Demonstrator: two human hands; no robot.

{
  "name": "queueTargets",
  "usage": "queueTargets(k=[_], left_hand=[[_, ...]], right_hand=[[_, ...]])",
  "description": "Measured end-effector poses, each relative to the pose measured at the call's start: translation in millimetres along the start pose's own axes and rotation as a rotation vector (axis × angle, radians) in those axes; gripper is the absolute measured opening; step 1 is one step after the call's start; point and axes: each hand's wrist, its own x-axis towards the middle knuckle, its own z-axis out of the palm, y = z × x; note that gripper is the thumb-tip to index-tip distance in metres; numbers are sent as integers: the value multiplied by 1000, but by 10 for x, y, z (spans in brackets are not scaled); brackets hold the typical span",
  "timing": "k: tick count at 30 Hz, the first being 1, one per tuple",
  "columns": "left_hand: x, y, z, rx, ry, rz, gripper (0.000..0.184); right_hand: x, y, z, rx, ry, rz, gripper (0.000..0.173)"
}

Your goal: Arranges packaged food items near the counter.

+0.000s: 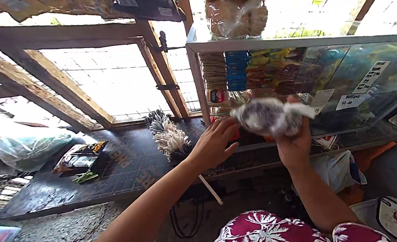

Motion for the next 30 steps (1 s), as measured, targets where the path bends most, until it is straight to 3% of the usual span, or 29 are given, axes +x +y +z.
queueTargets(k=[8, 17, 24, 30], left_hand=[[861, 176, -5, -334, 120, 6, 61], [2032, 138, 429, -696, 64, -381, 64], [2313, 175, 665, -644, 167, -529, 69], [2346, 219, 826, -689, 227, -471, 56]], right_hand=[[-927, -442, -761, 37, -127, 187, 56], [-1218, -676, -1310, -89, -9, 174, 58], [-1368, -602, -1453, 4, 123, 224, 58], [-1417, -519, -1565, 68, 158, 273, 59]])
